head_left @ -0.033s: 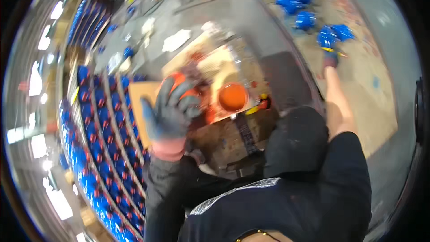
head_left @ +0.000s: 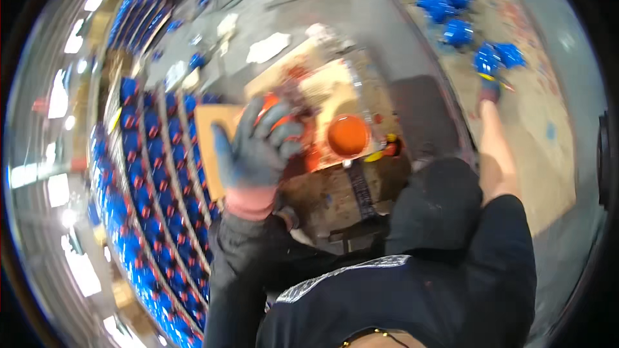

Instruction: Applying red paint to blue industrial elbow joints using a brush.

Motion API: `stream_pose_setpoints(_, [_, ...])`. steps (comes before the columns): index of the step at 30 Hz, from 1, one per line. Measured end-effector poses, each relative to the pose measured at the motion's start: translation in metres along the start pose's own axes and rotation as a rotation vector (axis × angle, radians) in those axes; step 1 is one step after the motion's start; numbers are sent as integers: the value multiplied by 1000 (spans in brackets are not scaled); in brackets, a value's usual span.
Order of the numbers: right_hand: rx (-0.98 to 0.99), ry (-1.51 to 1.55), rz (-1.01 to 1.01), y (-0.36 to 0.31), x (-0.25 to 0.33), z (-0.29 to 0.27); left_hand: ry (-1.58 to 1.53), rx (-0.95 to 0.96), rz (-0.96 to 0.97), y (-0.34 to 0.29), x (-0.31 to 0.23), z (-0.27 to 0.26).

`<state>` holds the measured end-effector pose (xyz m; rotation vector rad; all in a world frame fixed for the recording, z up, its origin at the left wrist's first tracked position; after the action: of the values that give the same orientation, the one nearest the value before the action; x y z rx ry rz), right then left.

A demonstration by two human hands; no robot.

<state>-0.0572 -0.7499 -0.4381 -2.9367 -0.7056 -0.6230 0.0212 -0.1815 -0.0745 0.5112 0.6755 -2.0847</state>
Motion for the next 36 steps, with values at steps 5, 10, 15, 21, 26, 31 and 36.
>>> stream_pose_setpoints(5, [-177,330,-3,13,-18,3,-85,59,-10,19,-3,-1])
stream_pose_setpoints(10, [-234,212,-158,10,-32,-35,-57,124,45,18,-6,0])
stream_pose_setpoints(15, [2,418,-446,-16,16,-108,322,40,41,12,-12,-3])
stream_pose_setpoints(21, [179,602,-707,-138,139,-232,859,39,240,0,-12,18])
stream_pose_setpoints(26, [153,721,-1070,-246,253,-350,1189,101,440,-25,-27,31])
stream_pose_setpoints(31, [239,791,-1282,-337,355,-405,1187,377,604,-62,-51,33])
stream_pose_setpoints(36, [104,766,-1537,-397,436,-385,465,477,37,-90,-55,8])
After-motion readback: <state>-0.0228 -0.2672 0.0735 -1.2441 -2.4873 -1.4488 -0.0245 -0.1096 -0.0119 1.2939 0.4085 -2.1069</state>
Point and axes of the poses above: each hand's wrist, its own y-axis towards the middle knuckle, its own z-axis out of the palm, x = y × z, the point moved 3 cm from there along y, towards the middle knuckle, and after that the axes turned 6 degrees about -x, right-handed, at the moved point
